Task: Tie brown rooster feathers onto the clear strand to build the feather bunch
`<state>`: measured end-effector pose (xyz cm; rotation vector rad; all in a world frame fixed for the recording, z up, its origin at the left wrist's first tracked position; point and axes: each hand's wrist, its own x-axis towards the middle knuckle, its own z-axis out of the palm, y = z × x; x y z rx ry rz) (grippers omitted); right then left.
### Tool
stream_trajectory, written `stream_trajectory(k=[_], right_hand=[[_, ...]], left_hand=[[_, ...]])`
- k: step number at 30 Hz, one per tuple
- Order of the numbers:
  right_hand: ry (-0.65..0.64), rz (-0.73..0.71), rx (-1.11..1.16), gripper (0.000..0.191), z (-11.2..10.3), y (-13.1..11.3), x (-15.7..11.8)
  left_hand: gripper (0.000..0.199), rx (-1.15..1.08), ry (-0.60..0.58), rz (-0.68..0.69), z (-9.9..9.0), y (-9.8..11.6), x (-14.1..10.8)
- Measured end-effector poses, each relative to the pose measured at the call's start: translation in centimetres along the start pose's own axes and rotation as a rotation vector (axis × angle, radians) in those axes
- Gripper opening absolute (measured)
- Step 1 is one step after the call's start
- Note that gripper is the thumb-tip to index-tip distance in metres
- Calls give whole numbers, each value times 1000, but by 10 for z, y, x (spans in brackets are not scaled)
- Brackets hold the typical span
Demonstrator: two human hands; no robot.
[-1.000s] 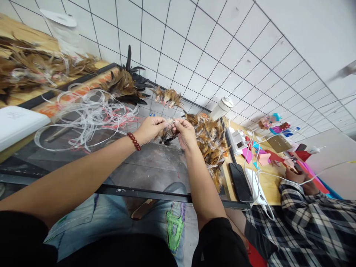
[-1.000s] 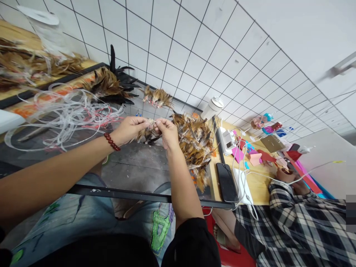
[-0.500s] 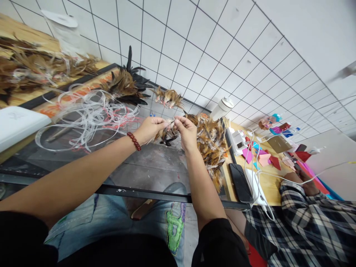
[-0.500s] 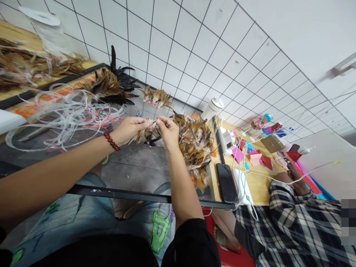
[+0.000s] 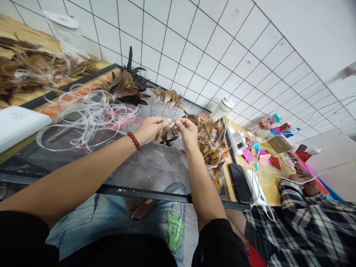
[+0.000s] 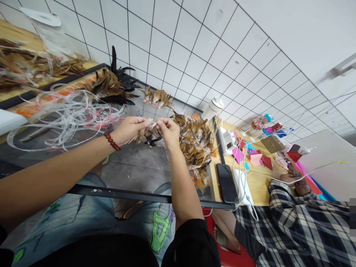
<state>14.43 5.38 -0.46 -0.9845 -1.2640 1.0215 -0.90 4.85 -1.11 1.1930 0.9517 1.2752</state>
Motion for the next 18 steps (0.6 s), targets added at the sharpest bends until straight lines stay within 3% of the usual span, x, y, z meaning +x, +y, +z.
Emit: stream_trajectory(k=[5, 12, 18], right_hand=[[-66, -120, -244, 24, -4, -4, -3], [-68, -166, -283, 17, 3, -4, -8], [-7, -259, -368, 11, 3, -6, -10]], left_hand=[[25, 92, 208, 49, -3, -1, 4], [32, 61, -66, -10, 4, 7, -6], [31, 82, -135, 6, 3, 7, -7]])
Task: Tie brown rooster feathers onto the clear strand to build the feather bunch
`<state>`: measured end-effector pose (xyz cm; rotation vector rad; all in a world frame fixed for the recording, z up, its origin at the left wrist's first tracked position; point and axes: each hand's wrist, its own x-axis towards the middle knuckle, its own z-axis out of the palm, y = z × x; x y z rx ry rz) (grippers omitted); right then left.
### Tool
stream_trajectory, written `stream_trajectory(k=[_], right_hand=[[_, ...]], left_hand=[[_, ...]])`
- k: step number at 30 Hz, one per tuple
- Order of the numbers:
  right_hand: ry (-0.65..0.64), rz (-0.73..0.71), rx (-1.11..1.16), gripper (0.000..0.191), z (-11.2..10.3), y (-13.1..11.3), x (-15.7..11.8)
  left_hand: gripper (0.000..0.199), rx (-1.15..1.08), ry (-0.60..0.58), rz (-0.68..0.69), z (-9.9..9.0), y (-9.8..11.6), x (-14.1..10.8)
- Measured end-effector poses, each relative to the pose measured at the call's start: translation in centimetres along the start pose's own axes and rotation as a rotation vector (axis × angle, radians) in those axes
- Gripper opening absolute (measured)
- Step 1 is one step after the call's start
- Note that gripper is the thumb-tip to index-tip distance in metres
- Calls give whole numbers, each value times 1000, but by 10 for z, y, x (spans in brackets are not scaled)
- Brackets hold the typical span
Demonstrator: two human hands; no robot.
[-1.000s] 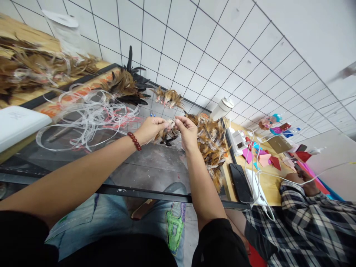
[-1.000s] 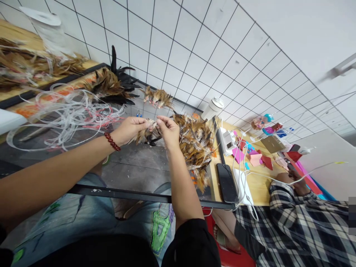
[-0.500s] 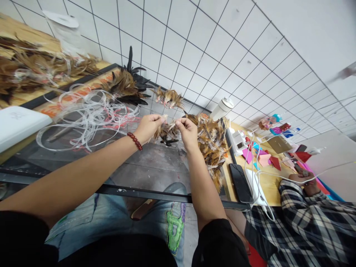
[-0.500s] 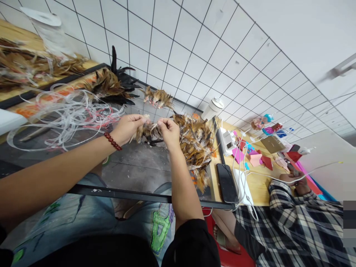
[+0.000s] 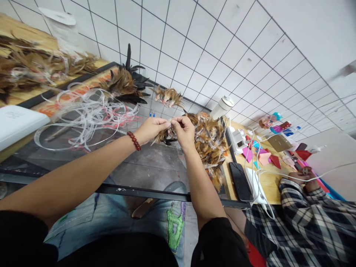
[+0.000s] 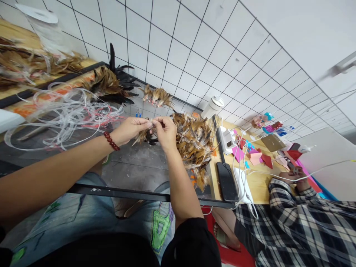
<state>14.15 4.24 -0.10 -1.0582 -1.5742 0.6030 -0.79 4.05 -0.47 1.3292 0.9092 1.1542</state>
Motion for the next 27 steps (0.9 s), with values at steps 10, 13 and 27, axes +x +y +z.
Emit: stream_trajectory(k=[10, 13, 27], right_hand=[[-257, 265, 411, 40, 3, 7, 3], [-302, 236, 447, 36, 2, 7, 2], [29, 44, 155, 17, 4, 11, 3]], left_hand=[[25, -215, -95, -132, -2, 4, 0], [21, -235, -133, -175, -2, 4, 0], [27, 30, -50, 55, 1, -2, 2]])
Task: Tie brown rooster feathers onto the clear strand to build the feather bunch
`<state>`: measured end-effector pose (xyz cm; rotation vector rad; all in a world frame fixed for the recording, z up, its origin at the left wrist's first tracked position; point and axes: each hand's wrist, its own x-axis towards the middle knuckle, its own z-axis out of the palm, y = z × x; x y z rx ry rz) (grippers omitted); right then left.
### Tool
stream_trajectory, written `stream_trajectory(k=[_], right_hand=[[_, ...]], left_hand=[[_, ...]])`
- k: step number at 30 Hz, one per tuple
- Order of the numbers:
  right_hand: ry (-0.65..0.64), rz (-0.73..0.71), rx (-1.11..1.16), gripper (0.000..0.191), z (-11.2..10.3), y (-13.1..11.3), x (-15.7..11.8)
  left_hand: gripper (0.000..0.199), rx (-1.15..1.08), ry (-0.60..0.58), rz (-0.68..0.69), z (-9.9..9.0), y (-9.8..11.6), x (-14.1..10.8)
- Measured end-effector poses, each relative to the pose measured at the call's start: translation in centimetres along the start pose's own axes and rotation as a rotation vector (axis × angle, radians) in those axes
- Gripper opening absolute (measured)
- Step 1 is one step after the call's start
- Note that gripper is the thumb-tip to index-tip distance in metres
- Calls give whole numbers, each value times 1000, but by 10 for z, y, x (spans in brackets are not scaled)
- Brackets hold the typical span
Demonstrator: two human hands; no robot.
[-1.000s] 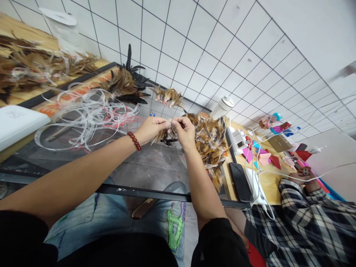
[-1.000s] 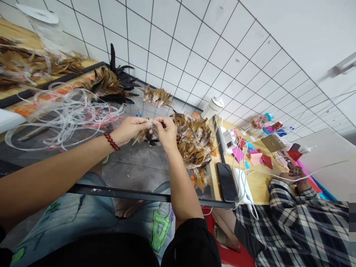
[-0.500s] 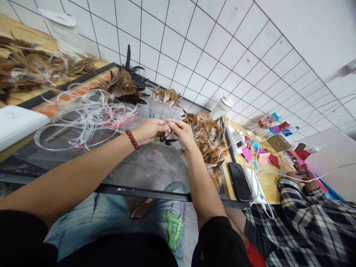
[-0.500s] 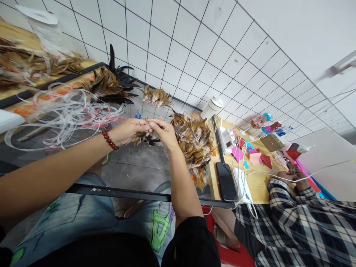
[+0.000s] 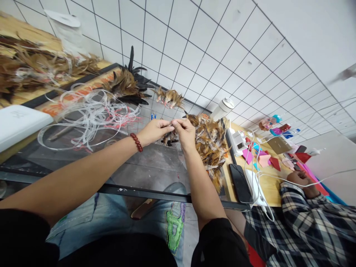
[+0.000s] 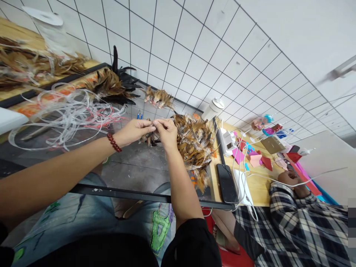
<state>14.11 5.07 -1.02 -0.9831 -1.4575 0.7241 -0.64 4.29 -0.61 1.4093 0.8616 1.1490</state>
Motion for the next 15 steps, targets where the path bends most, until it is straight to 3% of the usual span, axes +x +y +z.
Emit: stream_trajectory(k=[3, 8, 15], right_hand=[[-3, 57, 34, 23, 4, -3, -1], [-27, 231, 239, 33, 7, -5, -1], [-129, 317, 333, 37, 6, -12, -3]], left_hand=[[25, -24, 31, -54, 0, 1, -1], [14, -308, 46, -195, 0, 1, 1], [21, -298, -36, -212, -5, -1, 2]])
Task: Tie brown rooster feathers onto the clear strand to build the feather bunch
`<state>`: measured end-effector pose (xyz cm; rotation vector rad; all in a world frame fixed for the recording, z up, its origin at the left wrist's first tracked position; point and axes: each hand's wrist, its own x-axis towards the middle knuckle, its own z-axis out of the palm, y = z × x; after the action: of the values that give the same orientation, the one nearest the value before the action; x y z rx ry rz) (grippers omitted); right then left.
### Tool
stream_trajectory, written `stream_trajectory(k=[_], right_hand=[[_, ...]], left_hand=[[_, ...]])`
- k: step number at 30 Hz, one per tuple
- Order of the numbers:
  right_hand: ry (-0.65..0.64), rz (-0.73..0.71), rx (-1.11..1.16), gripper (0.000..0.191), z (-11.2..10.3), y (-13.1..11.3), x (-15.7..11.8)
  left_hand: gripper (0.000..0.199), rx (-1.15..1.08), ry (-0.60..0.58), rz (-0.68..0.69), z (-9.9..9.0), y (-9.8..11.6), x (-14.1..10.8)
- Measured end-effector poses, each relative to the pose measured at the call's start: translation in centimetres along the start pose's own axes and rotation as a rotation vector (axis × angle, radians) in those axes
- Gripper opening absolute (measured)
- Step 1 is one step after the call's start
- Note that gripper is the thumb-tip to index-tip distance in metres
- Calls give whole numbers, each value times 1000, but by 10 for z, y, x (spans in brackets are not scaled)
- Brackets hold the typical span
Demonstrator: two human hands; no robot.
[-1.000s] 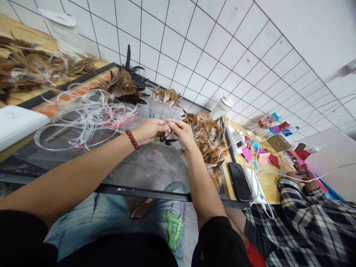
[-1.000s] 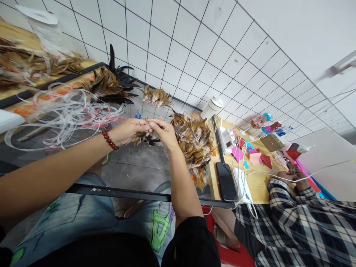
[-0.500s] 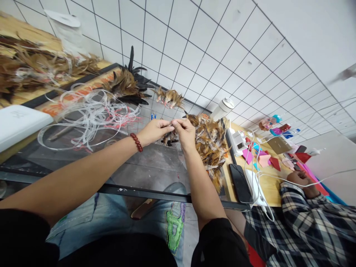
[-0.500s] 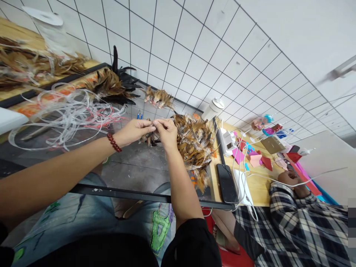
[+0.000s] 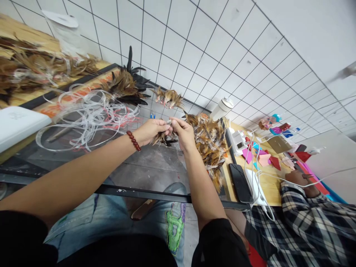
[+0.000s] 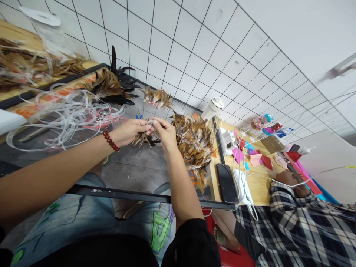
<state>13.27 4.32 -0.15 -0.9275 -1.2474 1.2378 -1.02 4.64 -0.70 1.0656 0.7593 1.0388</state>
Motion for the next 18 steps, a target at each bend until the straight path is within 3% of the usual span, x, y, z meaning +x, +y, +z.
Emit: stream_trajectory(k=[6, 13, 18], right_hand=[[-132, 7, 9, 32, -2, 2, -1], [117, -124, -192, 26, -10, 11, 6], [113, -191, -328, 23, -7, 16, 7]], left_hand=[[28, 24, -108, -24, 0, 1, -4], [32, -33, -100, -70, 2, 0, -5], [33, 106, -41, -8, 2, -5, -3]])
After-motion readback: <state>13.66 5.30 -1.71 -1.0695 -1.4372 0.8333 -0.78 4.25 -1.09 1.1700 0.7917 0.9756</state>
